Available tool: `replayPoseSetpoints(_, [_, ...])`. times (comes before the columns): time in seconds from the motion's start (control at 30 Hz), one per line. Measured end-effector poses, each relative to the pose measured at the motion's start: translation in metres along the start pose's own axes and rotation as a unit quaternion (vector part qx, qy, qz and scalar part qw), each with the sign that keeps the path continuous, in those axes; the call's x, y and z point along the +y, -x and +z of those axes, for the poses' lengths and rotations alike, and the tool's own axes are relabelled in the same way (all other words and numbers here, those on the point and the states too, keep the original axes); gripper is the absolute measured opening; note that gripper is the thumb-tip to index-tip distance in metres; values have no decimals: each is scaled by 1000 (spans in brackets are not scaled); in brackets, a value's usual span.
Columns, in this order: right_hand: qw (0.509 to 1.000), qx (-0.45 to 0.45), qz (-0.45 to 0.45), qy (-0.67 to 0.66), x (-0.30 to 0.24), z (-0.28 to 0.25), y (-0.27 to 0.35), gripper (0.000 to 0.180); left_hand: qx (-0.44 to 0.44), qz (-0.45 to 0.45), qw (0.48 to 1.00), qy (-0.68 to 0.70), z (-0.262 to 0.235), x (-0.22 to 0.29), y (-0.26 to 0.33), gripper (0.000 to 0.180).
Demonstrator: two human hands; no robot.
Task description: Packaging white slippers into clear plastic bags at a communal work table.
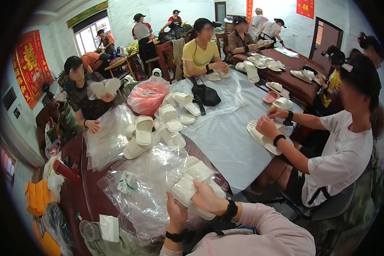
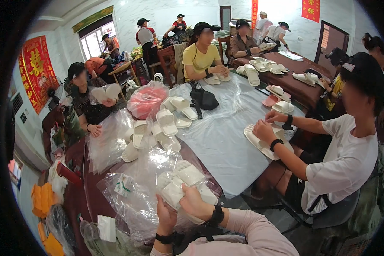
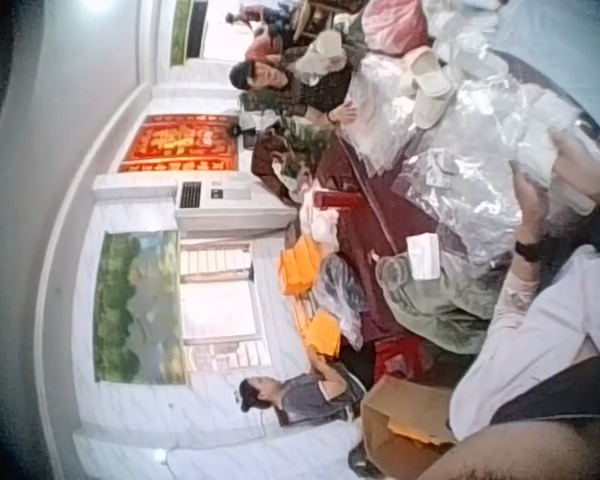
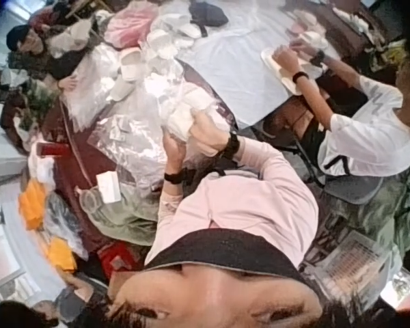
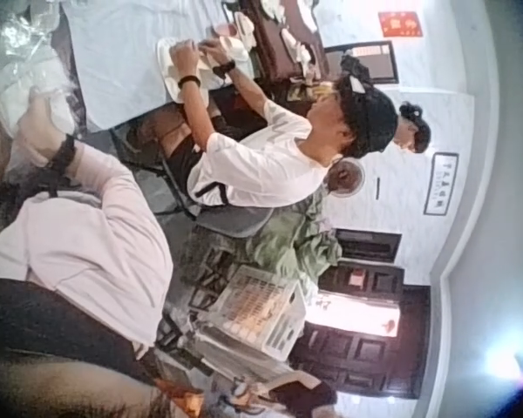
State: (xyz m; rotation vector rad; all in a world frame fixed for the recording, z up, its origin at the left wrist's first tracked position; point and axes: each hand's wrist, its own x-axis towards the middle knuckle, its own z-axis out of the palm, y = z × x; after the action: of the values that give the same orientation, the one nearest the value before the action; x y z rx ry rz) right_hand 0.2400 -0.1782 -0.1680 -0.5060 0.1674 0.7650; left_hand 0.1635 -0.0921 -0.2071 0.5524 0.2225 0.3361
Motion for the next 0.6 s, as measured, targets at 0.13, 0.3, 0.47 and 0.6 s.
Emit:
replayPoseSetpoints(0.13, [999,13,11,-33,-1,8,2,39,-37,-7,997,-64,4,-5,5,54])
replayPoseSetpoints(0.3, [999,2,-11,-39,5,1,-8,41,-16,-106,994,-22,1,-6,9,60])
replayPoseSetpoints(0.47, [997,-51,-8,-53,24,-17,-29,54,-51,-142,986,67,-4,-13,14,59])
replayPoseSetpoints(0.6, [998,54,37,18,29,23,-15,47,-24,-125,992,-18,-17,-7,25,51])
